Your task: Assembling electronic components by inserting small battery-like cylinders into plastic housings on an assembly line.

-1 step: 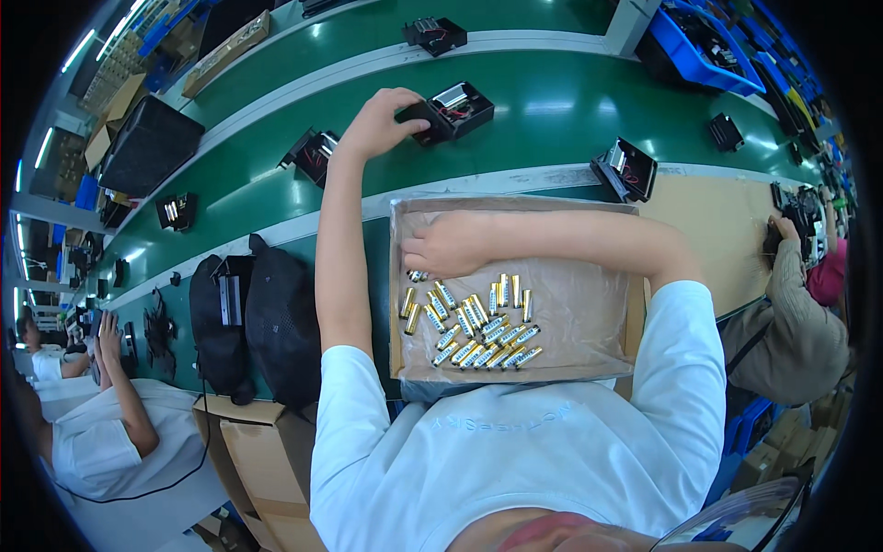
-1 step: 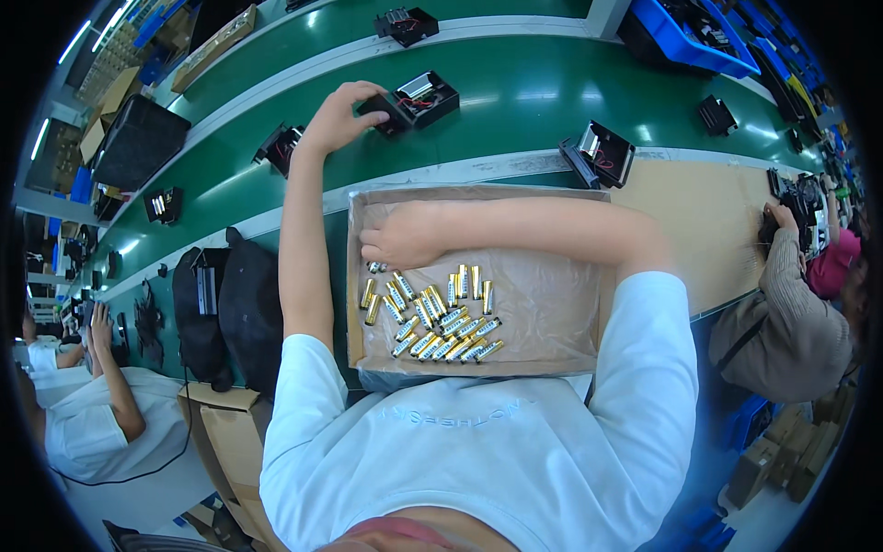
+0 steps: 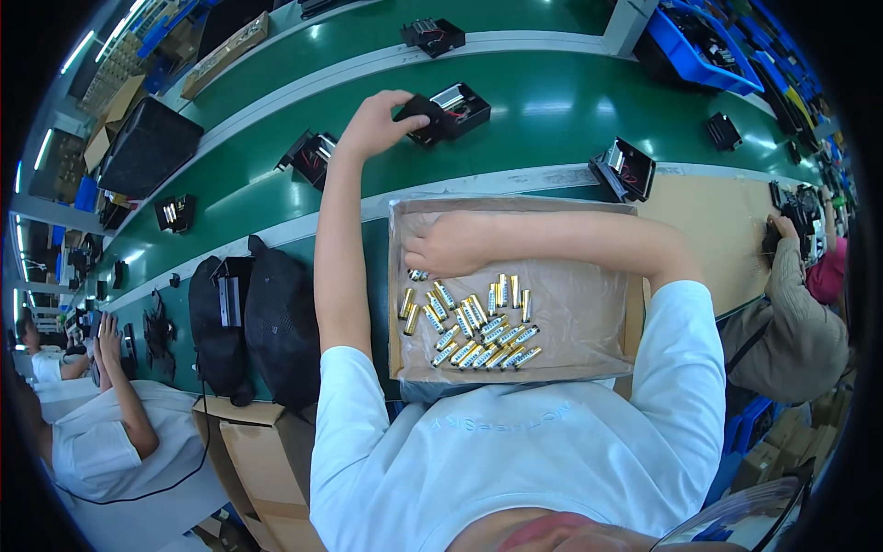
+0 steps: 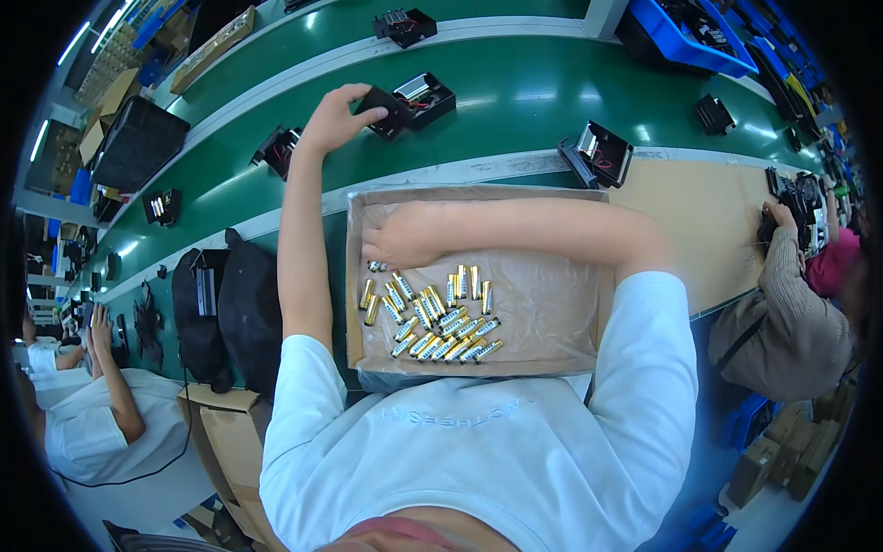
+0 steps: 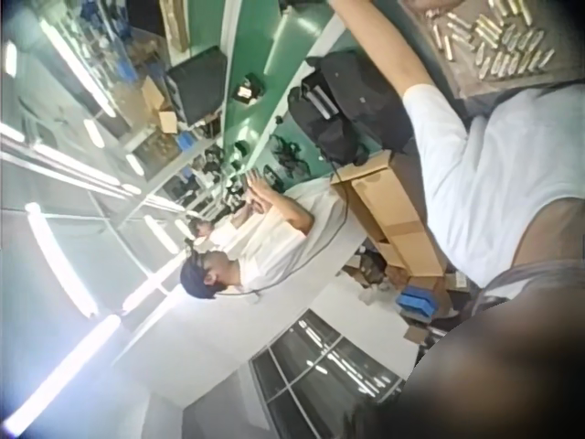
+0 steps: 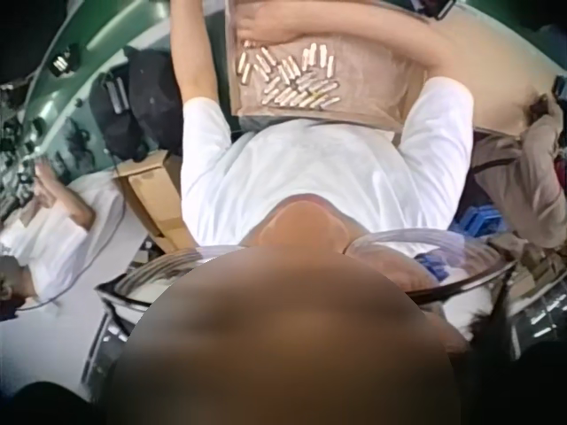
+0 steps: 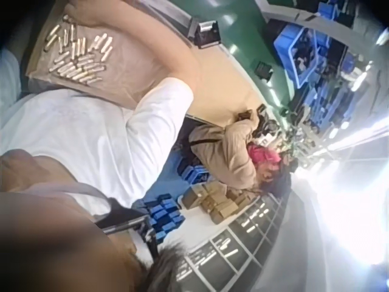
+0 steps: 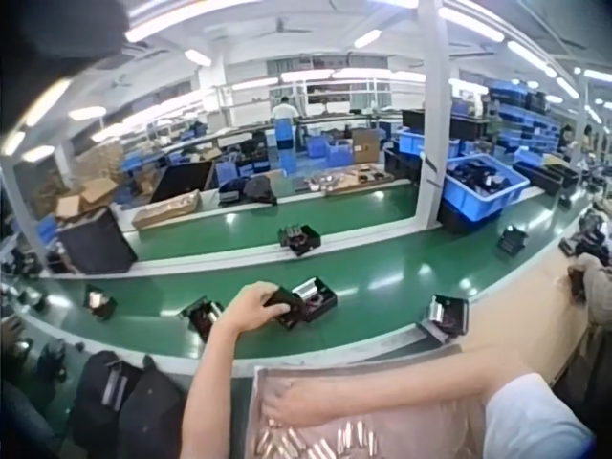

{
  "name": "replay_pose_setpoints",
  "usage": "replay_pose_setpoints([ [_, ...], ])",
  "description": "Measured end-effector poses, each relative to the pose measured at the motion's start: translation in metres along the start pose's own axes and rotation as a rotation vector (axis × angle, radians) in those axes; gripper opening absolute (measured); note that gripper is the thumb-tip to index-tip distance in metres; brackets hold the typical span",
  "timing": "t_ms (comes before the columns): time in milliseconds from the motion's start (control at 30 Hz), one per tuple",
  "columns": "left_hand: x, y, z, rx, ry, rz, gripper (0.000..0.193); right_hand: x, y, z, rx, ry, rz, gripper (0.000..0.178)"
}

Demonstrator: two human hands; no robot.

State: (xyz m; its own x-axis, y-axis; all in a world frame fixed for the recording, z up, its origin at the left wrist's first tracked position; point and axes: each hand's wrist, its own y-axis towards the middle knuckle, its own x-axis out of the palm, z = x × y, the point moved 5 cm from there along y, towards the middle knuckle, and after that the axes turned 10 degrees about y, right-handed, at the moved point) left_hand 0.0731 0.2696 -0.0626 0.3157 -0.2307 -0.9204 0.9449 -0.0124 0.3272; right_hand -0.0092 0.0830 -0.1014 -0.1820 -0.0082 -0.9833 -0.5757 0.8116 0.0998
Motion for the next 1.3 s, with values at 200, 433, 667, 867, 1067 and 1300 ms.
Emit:
replay_pose_setpoints([
  [200,0.0,0.007,0.021,-0.498,-0.653,-0.033,0.051,-0.004,-0.017,0.004,0.23,-0.012,0.017,0.019],
  [433,0.017,0.016,0.027,-0.461,-1.094,0.048,0.05,-0.008,-0.02,0.002,0.271,-0.167,0.062,0.01],
  [667,0.013,0.012,0.034,-0.487,-1.194,-0.001,0.045,-0.105,-0.038,0.043,0.203,-0.433,0.241,0.018],
  [867,0.011,0.019,0.045,-0.588,-1.379,-0.019,0.036,-0.151,-0.059,0.121,0.347,-0.53,0.117,0.027],
  [1067,0.024,0.019,0.039,-0.725,-1.608,0.049,0.031,-0.147,-0.06,0.138,0.256,-0.461,0.219,0.02],
  [1300,0.03,0.017,0.03,-0.788,-1.442,0.197,0.033,-0.15,-0.07,0.136,1.0,0.4,0.542,0.011],
])
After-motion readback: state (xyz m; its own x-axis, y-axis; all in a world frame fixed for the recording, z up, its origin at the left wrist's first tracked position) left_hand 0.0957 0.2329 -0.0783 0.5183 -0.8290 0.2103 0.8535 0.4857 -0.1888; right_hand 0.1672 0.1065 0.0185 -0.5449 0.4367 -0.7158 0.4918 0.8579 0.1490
